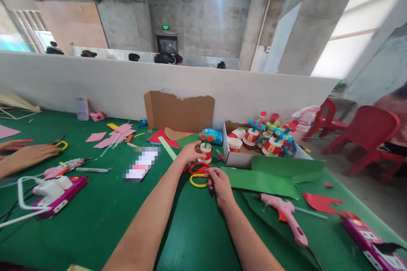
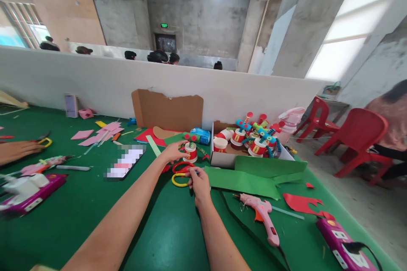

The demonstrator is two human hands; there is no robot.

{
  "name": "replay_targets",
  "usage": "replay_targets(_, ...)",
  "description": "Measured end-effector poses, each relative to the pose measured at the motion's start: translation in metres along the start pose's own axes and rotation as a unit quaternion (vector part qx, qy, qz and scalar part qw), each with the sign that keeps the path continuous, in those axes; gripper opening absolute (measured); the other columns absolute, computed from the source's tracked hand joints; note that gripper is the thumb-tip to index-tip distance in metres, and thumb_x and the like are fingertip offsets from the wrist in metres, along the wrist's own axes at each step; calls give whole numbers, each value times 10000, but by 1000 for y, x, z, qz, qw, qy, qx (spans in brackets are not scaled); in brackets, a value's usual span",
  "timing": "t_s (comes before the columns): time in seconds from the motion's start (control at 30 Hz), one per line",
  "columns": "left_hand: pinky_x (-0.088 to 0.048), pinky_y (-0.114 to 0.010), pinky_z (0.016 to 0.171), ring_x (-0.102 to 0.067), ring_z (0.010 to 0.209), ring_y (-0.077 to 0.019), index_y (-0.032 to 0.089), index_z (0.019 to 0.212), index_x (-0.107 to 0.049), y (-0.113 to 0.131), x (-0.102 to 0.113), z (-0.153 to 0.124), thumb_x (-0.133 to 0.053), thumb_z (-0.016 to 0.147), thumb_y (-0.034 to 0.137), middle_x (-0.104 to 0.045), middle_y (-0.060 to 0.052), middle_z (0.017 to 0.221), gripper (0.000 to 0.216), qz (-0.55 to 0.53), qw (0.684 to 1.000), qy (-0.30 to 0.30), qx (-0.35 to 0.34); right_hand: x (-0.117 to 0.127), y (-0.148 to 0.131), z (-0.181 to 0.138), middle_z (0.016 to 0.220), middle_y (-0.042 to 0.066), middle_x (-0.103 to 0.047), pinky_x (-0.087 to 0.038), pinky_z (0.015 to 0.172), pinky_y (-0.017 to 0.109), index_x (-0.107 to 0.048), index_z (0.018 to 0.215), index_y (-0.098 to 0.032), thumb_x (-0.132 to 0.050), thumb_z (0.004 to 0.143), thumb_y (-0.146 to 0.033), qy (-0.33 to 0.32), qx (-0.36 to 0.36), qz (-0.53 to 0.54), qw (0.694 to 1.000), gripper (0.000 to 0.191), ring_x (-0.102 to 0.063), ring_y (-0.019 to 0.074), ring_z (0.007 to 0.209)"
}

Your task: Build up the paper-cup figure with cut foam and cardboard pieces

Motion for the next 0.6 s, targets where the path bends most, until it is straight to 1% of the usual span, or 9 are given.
replay_targets(0.1,-394,-210,391,-519,408,-124,191,1319,-509,-1,-4,1,-754,588,278,-649,9,611,775,9,1000,16,7,-1,0,-1,555,-30,-587,-236,337,158,-589,651,-172,-709,577,-433,-2,0,0,1000,296,-388,36,376)
replay_targets(0.17,-430,-222,429,-579,494,-147,185,1314,-511,-1,-5,2,-764,582,296,-706,-51,783,782,14,999,31,3,-1,0,-1,553,-34,-582,-234,336,156,-587,650,-172,-710,576,-431,-3,-3,2,1000,295,-388,35,374)
replay_targets(0.23,-469,-239,494,-633,617,-178,175,1280,-542,1,-6,2,-781,561,286,-706,-104,986,766,19,999,44,-16,-1,0,-1,547,-38,-576,-234,335,155,-588,649,-172,-714,571,-433,-3,-5,3,1000,300,-389,34,372)
replay_targets(0.3,-491,-252,560,-657,725,-206,172,1221,-587,4,-6,3,-793,543,261,-676,-121,1107,714,22,998,52,-40,-2,0,-1,542,-39,-574,-238,334,155,-591,651,-170,-717,565,-436,-4,-6,4,1000,306,-389,33,370)
replay_targets(0.33,-494,-256,580,-660,760,-217,174,1189,-606,5,-7,3,-796,537,254,-670,-119,1127,684,23,997,54,-48,-2,0,-1,538,-40,-574,-240,333,156,-593,652,-170,-718,563,-438,-5,-5,4,1000,309,-388,33,368)
replay_targets(0.4,-490,-258,585,-660,791,-229,184,1138,-629,6,-8,3,-792,544,255,-682,-105,1100,620,29,997,55,-51,-2,0,-1,538,-39,-577,-244,331,157,-600,659,-168,-716,564,-441,-8,-3,1,1000,312,-387,33,364)
replay_targets(0.6,-462,-243,527,-649,713,-213,189,1056,-637,6,-8,2,-735,606,269,-714,-71,921,467,63,995,56,-44,-3,1,-1,538,-36,-586,-241,328,156,-605,660,-165,-715,561,-442,-5,-7,-2,1000,314,-380,29,358)
Point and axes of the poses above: each hand's wrist, its own z-axis towards the middle knuckle, its own x-axis out of the back of the hand, y = z × x, the point moved 3 cm from there along z, towards the middle knuckle
